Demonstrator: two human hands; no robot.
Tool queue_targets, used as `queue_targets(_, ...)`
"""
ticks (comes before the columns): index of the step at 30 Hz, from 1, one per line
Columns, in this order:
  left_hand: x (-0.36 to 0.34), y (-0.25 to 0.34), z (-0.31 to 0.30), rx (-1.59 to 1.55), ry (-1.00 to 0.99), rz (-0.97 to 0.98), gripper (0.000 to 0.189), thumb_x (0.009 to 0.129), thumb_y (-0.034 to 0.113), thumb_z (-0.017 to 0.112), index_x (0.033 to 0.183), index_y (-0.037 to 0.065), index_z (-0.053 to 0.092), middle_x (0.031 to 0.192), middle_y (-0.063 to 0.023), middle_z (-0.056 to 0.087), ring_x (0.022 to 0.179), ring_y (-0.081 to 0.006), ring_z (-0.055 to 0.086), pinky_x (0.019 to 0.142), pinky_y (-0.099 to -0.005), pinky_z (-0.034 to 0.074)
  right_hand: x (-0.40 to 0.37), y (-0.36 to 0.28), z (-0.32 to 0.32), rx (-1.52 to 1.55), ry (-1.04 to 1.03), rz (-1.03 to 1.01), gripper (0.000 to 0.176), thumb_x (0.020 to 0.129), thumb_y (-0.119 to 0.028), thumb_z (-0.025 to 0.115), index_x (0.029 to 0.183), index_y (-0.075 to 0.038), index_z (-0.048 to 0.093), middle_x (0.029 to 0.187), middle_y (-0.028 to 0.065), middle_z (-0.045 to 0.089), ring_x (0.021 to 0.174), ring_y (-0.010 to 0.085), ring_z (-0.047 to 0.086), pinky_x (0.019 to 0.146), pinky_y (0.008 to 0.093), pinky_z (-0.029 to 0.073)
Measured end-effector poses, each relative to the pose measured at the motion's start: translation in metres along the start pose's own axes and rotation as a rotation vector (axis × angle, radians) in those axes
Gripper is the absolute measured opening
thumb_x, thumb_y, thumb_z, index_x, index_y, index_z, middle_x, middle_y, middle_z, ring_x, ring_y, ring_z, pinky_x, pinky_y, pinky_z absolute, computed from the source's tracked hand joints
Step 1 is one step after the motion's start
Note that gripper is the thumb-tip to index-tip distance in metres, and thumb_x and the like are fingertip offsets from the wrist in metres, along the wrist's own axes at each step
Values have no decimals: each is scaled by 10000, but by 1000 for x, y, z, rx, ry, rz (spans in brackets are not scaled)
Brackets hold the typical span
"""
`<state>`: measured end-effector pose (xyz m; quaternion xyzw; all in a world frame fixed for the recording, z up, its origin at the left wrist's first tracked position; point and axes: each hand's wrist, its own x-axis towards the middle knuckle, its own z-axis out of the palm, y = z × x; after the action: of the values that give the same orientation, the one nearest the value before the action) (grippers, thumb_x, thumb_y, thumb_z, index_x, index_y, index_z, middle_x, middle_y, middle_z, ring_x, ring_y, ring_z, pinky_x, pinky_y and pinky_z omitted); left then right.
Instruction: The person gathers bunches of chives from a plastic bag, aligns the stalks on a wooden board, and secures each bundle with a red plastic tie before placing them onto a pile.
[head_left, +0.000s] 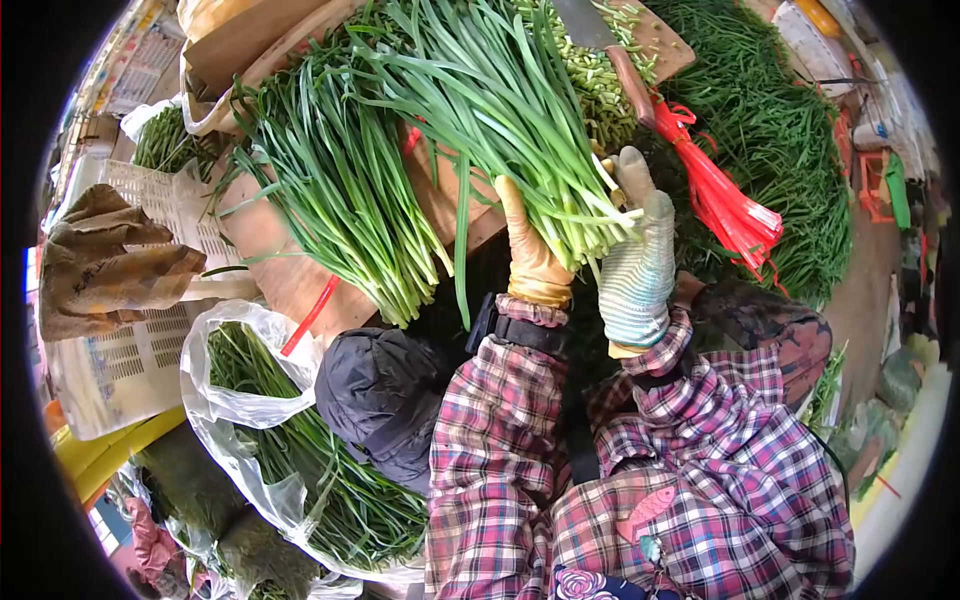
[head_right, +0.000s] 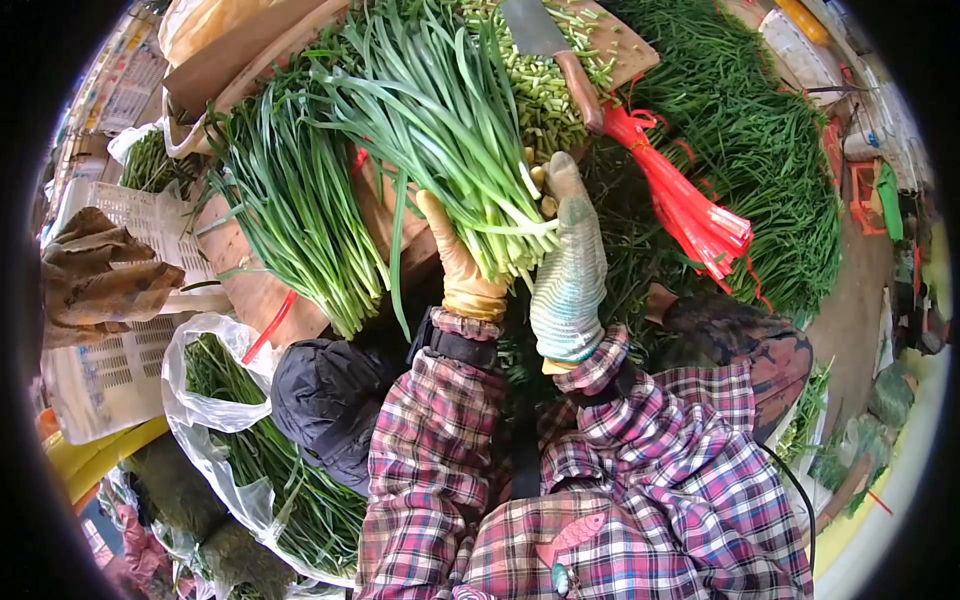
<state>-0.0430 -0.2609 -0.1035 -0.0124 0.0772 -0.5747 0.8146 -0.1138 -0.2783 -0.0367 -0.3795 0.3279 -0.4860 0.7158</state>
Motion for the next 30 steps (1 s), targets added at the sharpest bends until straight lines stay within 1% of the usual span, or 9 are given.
queue_targets(4,-3,2,15,-20,-101,-12,813,765,602,552,1269,-18,401,1183,-225,516,1026,-364,543,874,-514,460,-4,-26,-23,-694,-211,-362,382,947,-154,388,1284,23,413,1311,155,438,1202,239,431,1023,347,332)
queue_targets(7,-4,6,12,-64,-73,-62,813,763,608,549,1266,-16,407,1175,-225,521,1012,-369,549,868,-519,464,-8,-37,-50,-597,-268,-304,378,840,-40,581,1210,-10,505,1247,133,515,1029,196,557,882,301,447)
queue_targets(9,-4,5,8,-58,-57,-119,814,763,610,548,1265,-14,409,1173,-226,521,1005,-372,552,865,-521,465,-3,-43,-49,-1014,-441,-678,323,776,39,609,1096,1,582,1084,125,612,885,201,607,784,297,484)
queue_targets(14,-3,10,2,86,-68,-39,763,775,579,563,1252,-1,427,1145,-202,546,987,-346,566,849,-482,480,-16,-63,-19,-1154,-423,-358,190,701,-6,648,890,-17,666,692,113,610,614,247,588,575,319,463)
queue_targets(21,-8,-2,14,152,-4,131,701,795,546,561,1252,29,436,1182,-157,538,1049,-300,540,922,-436,438,-12,-42,-13,-1275,-336,-738,194,712,-55,668,902,-89,653,660,56,568,566,257,540,505,365,421)
queue_targets(23,-11,0,20,115,-73,59,674,825,519,537,1268,23,424,1201,-170,525,1061,-317,531,942,-450,417,-10,-39,-13,-1451,-506,-735,155,725,-75,658,880,-83,650,706,54,598,598,260,559,534,335,434)
queue_targets(25,-10,7,19,106,-9,-77,754,813,561,508,1297,-3,381,1243,-208,483,1098,-372,497,945,-488,408,-19,-59,2,-1093,-580,-495,157,713,-46,667,868,-68,662,746,61,620,617,229,581,546,302,438)
queue_targets(28,-11,8,23,-99,-78,-88,755,801,564,524,1270,-16,409,1206,-243,494,1044,-371,527,887,-510,436,-31,-66,-33,-925,-247,-202,206,722,-22,695,926,-20,668,774,94,632,648,139,596,602,273,479)
queue_targets(30,-11,7,27,-89,-53,-52,763,797,569,527,1270,-17,408,1206,-248,491,1038,-373,530,884,-514,437,-27,-65,-45,-1138,-368,-35,314,753,-176,707,992,15,637,837,117,647,681,119,606,630,241,488)
